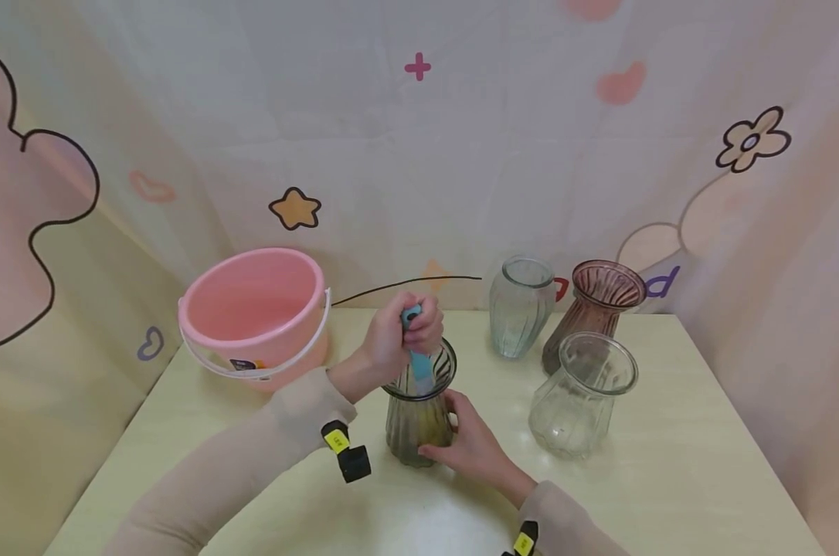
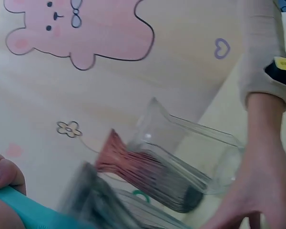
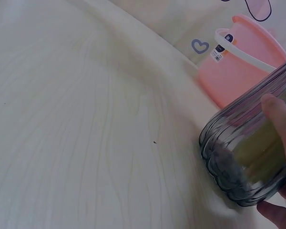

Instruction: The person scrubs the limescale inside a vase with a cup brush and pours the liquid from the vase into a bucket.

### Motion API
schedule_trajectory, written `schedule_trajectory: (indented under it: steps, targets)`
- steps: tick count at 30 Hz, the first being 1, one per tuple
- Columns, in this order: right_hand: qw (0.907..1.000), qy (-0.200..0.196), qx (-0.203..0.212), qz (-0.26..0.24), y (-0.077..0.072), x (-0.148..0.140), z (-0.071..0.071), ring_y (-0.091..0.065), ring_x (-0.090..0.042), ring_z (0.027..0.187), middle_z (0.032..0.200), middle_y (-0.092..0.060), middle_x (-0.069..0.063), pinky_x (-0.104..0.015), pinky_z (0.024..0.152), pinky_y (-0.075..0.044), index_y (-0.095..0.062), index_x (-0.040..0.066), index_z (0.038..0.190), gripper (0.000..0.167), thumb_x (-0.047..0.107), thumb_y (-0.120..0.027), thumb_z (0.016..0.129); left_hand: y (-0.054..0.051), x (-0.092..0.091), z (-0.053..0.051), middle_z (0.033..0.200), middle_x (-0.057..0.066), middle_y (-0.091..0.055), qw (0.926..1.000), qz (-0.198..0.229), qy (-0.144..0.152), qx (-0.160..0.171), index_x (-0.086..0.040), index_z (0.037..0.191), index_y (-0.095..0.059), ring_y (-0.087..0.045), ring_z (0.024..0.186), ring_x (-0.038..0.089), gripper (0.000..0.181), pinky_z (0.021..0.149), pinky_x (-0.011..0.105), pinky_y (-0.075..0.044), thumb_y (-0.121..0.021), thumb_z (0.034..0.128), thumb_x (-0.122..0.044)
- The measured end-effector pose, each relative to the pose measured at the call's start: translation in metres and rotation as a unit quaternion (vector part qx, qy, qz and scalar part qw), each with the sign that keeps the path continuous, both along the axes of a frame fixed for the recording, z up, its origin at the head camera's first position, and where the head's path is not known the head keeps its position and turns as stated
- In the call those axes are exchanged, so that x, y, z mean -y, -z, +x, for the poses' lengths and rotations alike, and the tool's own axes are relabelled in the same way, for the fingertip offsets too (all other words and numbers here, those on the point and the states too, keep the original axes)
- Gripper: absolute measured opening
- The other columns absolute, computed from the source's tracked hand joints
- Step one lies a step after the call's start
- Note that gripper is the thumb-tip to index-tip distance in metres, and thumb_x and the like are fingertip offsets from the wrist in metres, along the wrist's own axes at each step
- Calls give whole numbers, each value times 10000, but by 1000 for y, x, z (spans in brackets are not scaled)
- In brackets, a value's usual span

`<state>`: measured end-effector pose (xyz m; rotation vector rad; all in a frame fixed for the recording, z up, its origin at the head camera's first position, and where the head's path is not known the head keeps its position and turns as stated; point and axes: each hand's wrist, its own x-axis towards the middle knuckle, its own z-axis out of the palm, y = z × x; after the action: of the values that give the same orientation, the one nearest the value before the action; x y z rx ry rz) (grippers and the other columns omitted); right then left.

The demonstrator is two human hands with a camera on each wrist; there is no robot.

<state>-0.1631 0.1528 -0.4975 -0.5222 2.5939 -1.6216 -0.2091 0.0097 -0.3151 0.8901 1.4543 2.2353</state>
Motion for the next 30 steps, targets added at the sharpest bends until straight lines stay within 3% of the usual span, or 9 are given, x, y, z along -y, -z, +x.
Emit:
schedule_trajectory:
  steps: [8, 13, 17, 24, 27, 30]
  targets:
    - [9997, 175, 54, 171, -3, 3, 4, -477, -255, 1168, 1242, -467, -56, -371, 879, -487, -365, 82, 1280, 761, 139, -813, 667, -51, 14, 7, 446, -66, -215, 9977, 549, 157, -378, -132, 527, -225, -142, 381, 96, 318, 405, 247, -107, -190, 843, -120]
    - [9996, 218, 44, 176, -2, 6, 5, -478, -249, 1165, 1249, -460, -53, -357, 875, -490, -364, 76, 1290, 770, 131, -812, 665, -69, 20, 10, 445, -54, -217, 9979, 500, 173, -371, -123, 524, -225, -148, 381, 101, 328, 411, 251, -113, -176, 849, -116]
    - [9995, 230, 67, 198, -3, 8, 4, -474, -242, 1170, 1262, -451, -52, -351, 877, -490, -354, 79, 1303, 786, 126, -811, 666, -72, 21, 10, 447, -49, -215, 9978, 547, 138, -339, -120, 527, -221, -149, 382, 102, 309, 414, 254, -109, -178, 833, -116]
    - [9989, 359, -37, 285, -2, 7, 4, -477, -258, 1164, 1255, -451, -70, -357, 859, -500, -350, 65, 1296, 787, 133, -814, 663, -64, 23, 12, 443, -46, -208, 9963, 675, 175, -504, -121, 527, -226, -144, 379, 113, 282, 415, 278, -89, -182, 806, -111]
    - [9986, 397, -46, 344, -1, 7, 3, -478, -255, 1166, 1256, -452, -69, -352, 856, -501, -348, 70, 1296, 788, 144, -813, 665, -58, 25, 13, 441, -48, -212, 9953, 788, 165, -540, -128, 527, -233, -146, 377, 111, 294, 411, 293, -77, -179, 816, -120]
    - [9985, 438, -67, 321, 1, 8, 4, -483, -265, 1161, 1252, -457, -81, -355, 851, -503, -349, 61, 1293, 794, 143, -818, 658, -45, 26, 13, 442, -51, -213, 9956, 822, 121, -443, -127, 530, -234, -150, 376, 105, 305, 410, 292, -74, -176, 830, -126]
